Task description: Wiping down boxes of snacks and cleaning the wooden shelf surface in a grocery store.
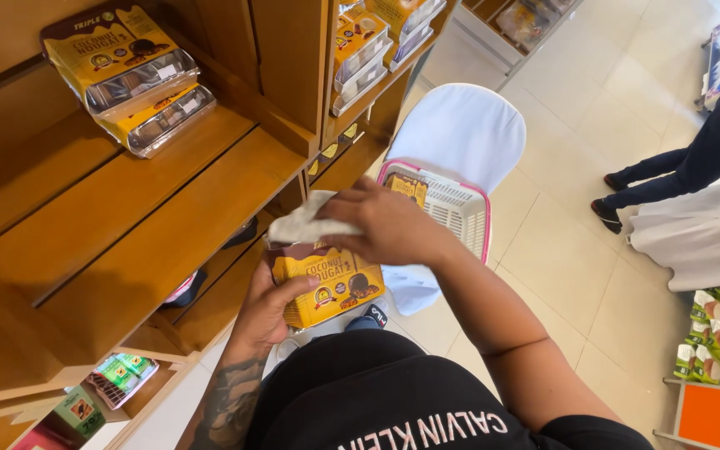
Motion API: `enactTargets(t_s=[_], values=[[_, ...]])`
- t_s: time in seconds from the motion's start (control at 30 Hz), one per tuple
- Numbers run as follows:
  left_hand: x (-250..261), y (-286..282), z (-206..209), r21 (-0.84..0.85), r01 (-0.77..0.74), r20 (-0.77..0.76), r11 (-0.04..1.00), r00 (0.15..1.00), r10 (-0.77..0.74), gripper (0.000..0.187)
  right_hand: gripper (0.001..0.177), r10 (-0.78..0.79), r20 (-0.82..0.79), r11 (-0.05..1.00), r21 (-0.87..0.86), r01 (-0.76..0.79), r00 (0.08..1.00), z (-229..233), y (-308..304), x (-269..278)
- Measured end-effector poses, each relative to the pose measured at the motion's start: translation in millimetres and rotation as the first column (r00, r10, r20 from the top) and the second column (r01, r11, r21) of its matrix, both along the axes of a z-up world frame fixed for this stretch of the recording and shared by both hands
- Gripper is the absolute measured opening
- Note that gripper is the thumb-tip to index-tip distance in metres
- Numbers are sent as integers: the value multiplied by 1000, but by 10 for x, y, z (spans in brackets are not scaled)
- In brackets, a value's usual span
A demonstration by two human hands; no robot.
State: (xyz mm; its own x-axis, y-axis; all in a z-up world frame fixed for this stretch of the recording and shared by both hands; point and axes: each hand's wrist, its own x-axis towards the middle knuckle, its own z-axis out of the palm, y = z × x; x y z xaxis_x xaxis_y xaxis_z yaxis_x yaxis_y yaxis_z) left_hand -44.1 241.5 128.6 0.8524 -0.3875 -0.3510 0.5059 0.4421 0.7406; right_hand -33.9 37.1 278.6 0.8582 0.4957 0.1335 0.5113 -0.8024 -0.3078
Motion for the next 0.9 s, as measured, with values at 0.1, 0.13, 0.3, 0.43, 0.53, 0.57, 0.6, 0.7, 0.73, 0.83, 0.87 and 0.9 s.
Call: enactTargets(t_s=[0.1,0.13,0.3,0.43,0.53,0.57,0.6,0.7,0.73,0.83,0.87,0.9], values=[[45,99,-102,-43,-10,5,999,1000,10,70,28,-14,19,996,-86,16,1000,-40,-156,63],[42,80,-60,-44,-10,4,999,1000,11,70,28,-14,18,996,-87,16,1000,33,-40,28],[-26,3,-119,-41,12,5,999,1000,-12,48,27,96,191,994,24,-103,977,-58,409,-52],[-9,37,-308,-68,-31,4,997,1000,31,62,23,104,154,990,82,-118,982,-27,211,-36],[51,141,-213,-42,-64,-7,997,998,64,66,28,-36,85,996,78,30,996,-120,-129,-2],[72,157,-125,-46,-99,-10,994,995,98,64,27,-119,92,992,58,114,989,-113,-232,-10],[74,179,-44,-47,-131,-18,990,991,131,63,27,-202,96,979,39,199,975,-117,-335,-33],[148,173,109,-60,-219,-67,974,974,215,56,29,-293,113,944,191,268,949,45,-267,-155],[162,158,184,-60,-213,-65,975,976,209,56,29,-298,114,942,193,273,948,7,-207,-163],[234,94,292,-76,-211,-54,975,977,207,49,43,-191,201,973,172,157,961,-129,-18,-217],[252,74,237,-94,-252,-50,963,967,249,46,45,-180,299,983,76,165,937,-198,61,-257],[271,58,180,-112,-293,-47,949,956,290,44,48,-159,393,983,-20,181,906,-270,145,-296]])
